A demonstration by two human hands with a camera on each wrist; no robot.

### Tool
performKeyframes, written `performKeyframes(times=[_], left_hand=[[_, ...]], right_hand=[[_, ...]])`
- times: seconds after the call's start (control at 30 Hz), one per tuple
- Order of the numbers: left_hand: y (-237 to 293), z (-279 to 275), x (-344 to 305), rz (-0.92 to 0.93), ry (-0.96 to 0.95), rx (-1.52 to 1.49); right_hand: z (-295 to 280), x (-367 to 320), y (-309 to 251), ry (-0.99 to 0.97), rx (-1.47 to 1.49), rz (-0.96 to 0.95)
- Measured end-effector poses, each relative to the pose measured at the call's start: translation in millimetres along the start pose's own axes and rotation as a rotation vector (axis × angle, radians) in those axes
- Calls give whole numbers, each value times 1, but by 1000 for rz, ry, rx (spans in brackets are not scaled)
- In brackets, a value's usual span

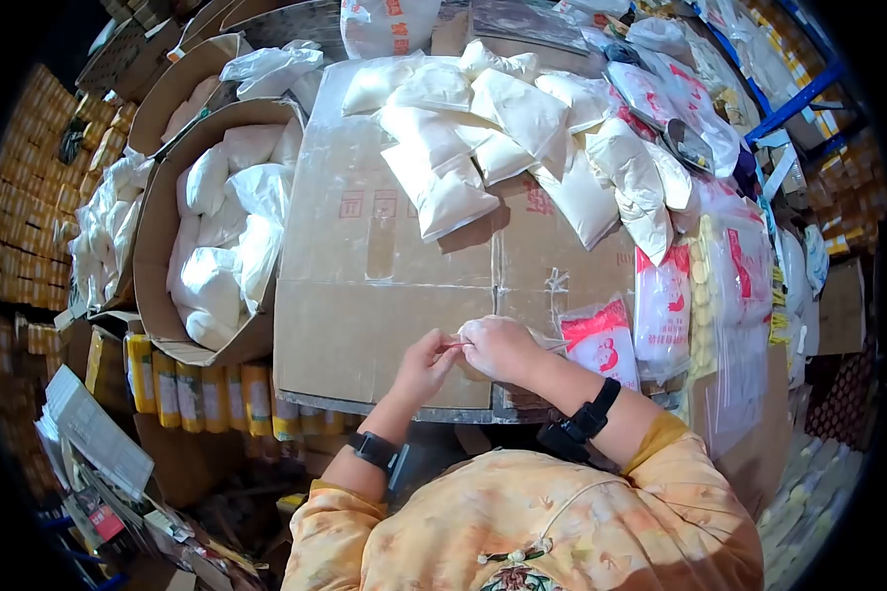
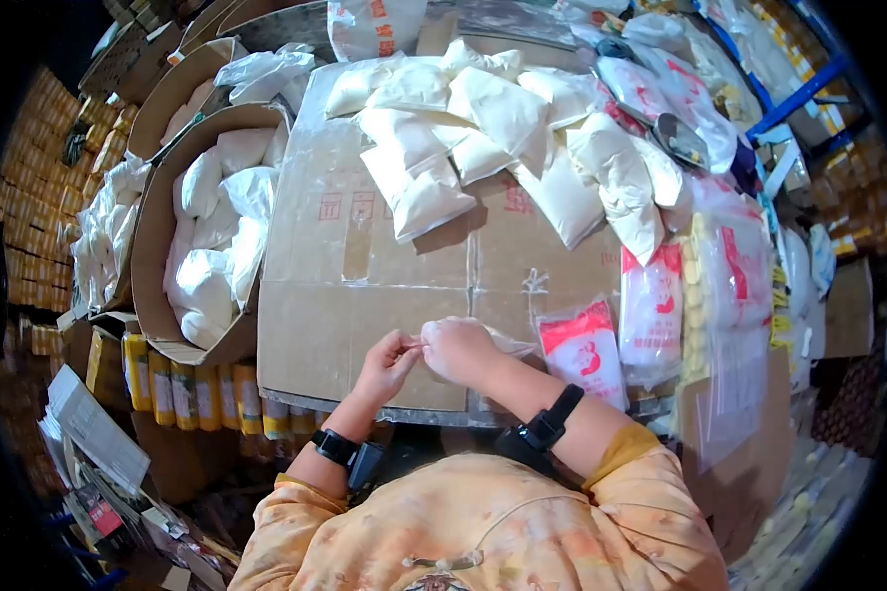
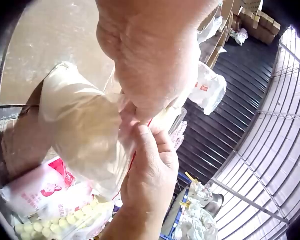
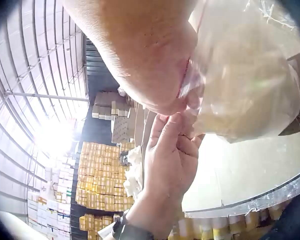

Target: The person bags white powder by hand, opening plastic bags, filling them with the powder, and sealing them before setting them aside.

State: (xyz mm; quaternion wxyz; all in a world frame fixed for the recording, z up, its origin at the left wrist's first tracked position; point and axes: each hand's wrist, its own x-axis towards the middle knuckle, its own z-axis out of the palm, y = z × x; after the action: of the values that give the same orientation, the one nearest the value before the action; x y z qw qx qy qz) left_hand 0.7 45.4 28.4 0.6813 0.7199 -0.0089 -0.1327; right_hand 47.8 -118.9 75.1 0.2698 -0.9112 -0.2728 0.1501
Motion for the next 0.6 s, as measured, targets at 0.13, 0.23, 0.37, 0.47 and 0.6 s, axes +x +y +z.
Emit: performKeyframes(times=[0.13,0.23,0.37,0.47,0.6], left_hand=[[10,-2,0,-36,-28,-1],[7,-3,2,-40,-46,-63],[-8,-5,6,-14,-61,-44],[1,-4,7,-26,-74,-15],[16,-8,7,-118,-73,-42]], right_hand=[[-7,-7,3,-38,-50,17],[-24,-25,25,-57,-115,35],[-46,-61,56,-2,-126,36],[-50,-80,70,45,-85,29],[-61,-84,62,227,72,46]])
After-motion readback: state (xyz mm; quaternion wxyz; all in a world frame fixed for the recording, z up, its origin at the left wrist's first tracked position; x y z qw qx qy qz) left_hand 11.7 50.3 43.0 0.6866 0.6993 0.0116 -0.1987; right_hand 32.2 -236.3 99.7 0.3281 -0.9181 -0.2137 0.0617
